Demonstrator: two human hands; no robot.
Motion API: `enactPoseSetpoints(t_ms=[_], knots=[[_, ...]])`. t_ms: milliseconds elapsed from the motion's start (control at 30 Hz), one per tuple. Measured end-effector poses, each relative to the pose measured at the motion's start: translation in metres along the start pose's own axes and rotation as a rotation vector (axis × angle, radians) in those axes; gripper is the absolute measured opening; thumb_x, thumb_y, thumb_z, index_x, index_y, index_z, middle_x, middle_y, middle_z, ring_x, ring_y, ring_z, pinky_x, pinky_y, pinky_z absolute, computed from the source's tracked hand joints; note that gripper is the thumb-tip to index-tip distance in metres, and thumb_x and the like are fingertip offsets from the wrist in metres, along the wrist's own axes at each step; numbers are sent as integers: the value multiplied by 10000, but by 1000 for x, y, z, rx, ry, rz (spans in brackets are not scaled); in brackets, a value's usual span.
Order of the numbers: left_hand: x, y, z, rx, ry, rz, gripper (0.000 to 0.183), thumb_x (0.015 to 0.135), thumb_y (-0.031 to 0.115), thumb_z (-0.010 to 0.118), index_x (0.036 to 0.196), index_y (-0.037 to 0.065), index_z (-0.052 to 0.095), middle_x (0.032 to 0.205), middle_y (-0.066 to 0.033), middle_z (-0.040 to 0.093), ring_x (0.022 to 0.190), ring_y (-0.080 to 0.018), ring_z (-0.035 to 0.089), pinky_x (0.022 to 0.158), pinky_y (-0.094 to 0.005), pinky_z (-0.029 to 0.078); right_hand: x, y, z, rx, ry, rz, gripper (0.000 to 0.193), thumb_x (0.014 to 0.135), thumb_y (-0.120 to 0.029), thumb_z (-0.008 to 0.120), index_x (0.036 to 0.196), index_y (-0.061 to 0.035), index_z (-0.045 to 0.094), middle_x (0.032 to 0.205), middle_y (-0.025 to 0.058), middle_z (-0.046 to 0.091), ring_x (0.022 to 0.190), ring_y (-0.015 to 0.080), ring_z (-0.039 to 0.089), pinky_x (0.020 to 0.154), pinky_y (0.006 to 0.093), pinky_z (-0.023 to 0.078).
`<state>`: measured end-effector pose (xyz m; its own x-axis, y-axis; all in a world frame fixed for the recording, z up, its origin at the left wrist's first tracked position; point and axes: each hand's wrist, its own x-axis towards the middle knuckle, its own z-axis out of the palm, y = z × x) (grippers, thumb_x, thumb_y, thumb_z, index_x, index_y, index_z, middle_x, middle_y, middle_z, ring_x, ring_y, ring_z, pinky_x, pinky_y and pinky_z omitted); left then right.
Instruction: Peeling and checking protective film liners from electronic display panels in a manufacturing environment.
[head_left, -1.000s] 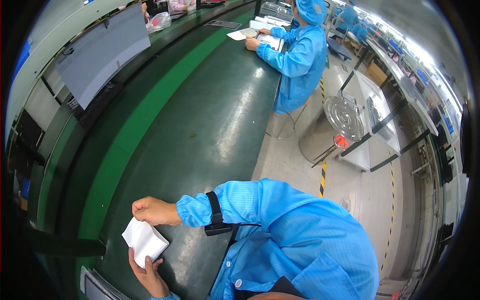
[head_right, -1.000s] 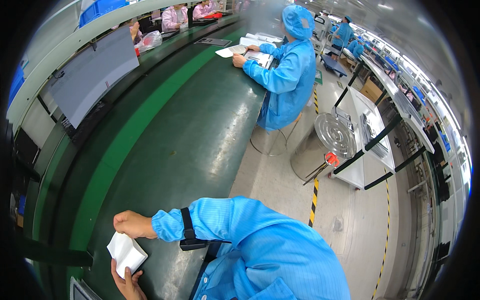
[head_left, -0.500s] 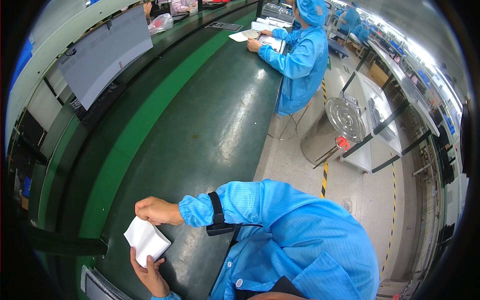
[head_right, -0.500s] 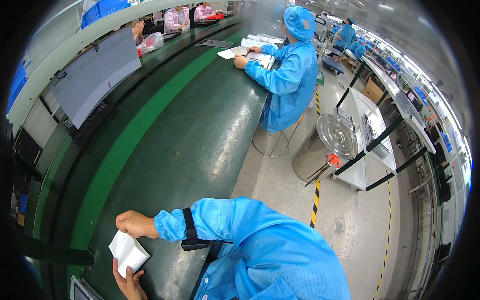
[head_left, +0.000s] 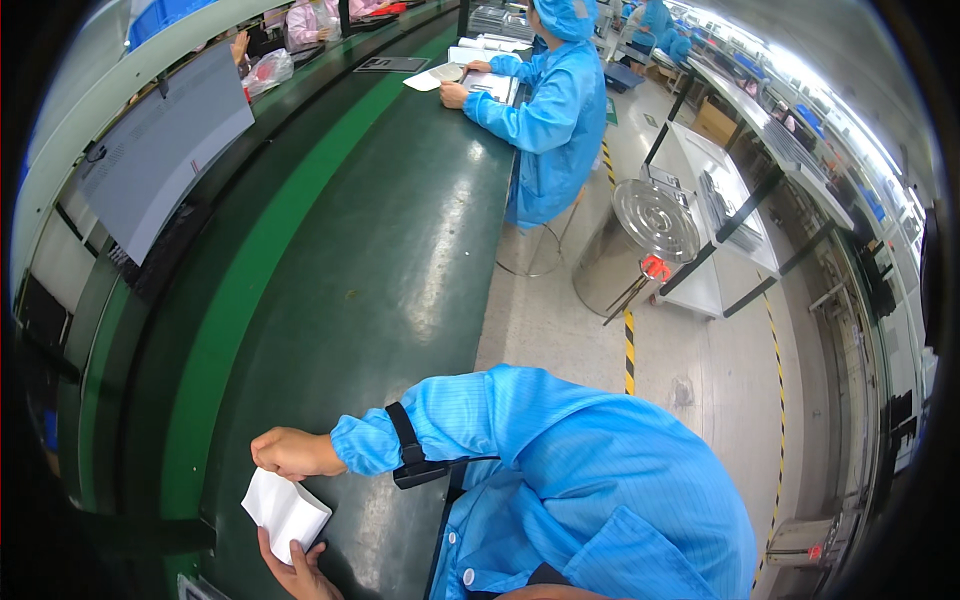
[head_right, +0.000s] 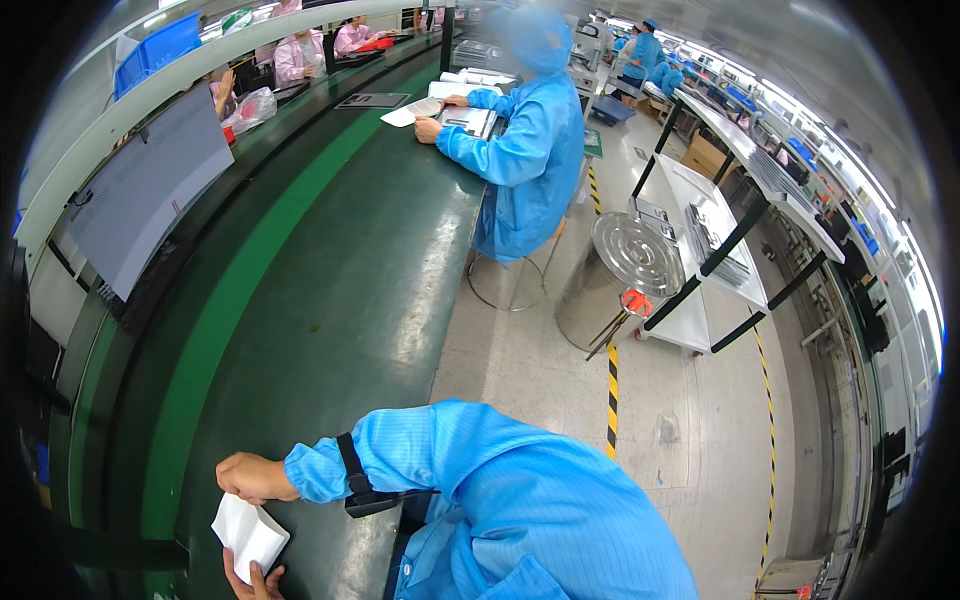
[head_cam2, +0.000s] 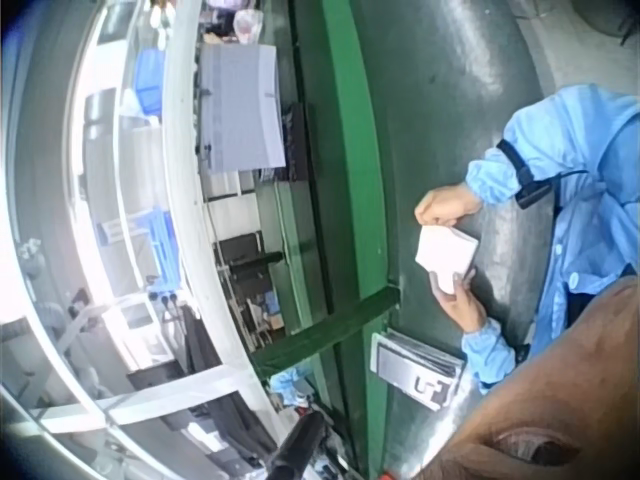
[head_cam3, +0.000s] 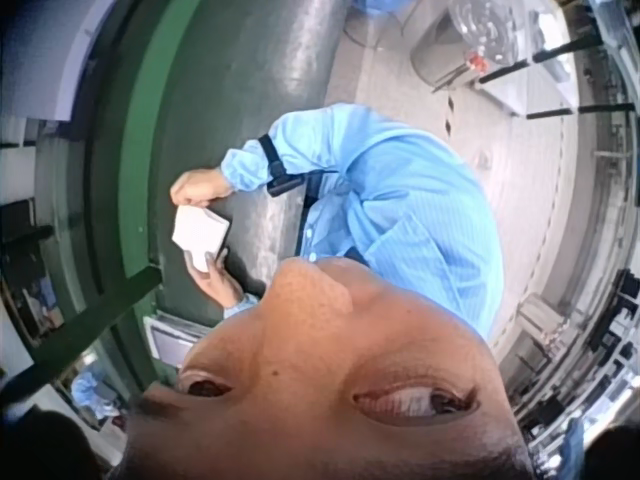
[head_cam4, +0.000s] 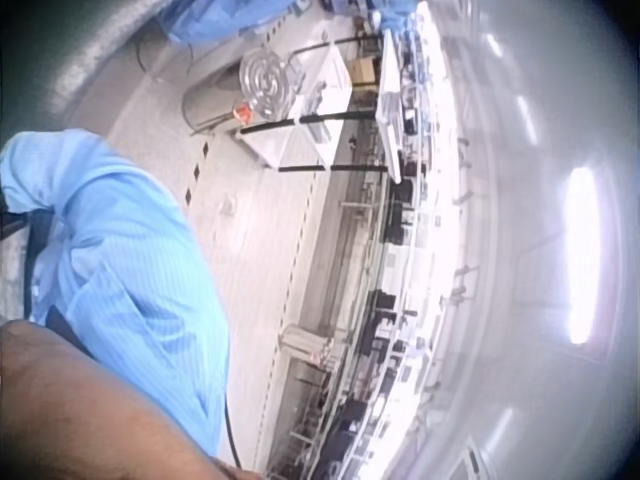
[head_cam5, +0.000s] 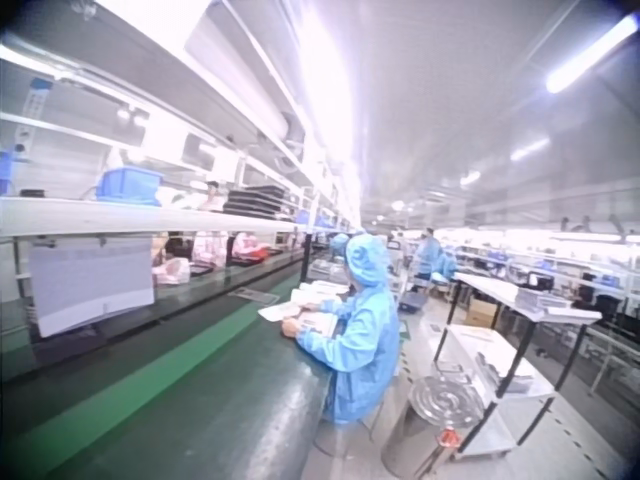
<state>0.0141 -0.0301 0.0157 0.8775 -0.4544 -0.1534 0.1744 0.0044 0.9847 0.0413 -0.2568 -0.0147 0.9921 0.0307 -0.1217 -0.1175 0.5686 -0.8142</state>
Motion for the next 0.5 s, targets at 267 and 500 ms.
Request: enactPoseSetpoints(t_ms=[267, 500], knots=[[3, 0, 2, 0, -1, -7, 567, 967, 51, 564, 1464, -4, 296, 1391, -218, 428, 1109, -290, 557, 807, -385, 573, -1, -1, -2, -19, -1, 0, 46, 765, -53, 483, 726, -70, 501, 595, -24, 368, 477, 72, 301, 422, 261, 230], [-4, -7, -13, 5, 67, -14, 596, 956, 80, 583, 1472, 16, 294, 1414, -187, 414, 1121, -278, 568, 769, -348, 573, 6, 8, 11, -121, 0, 37, 80, 810, -102, 517, 774, -58, 574, 625, -9, 455, 520, 85, 402, 441, 281, 300]])
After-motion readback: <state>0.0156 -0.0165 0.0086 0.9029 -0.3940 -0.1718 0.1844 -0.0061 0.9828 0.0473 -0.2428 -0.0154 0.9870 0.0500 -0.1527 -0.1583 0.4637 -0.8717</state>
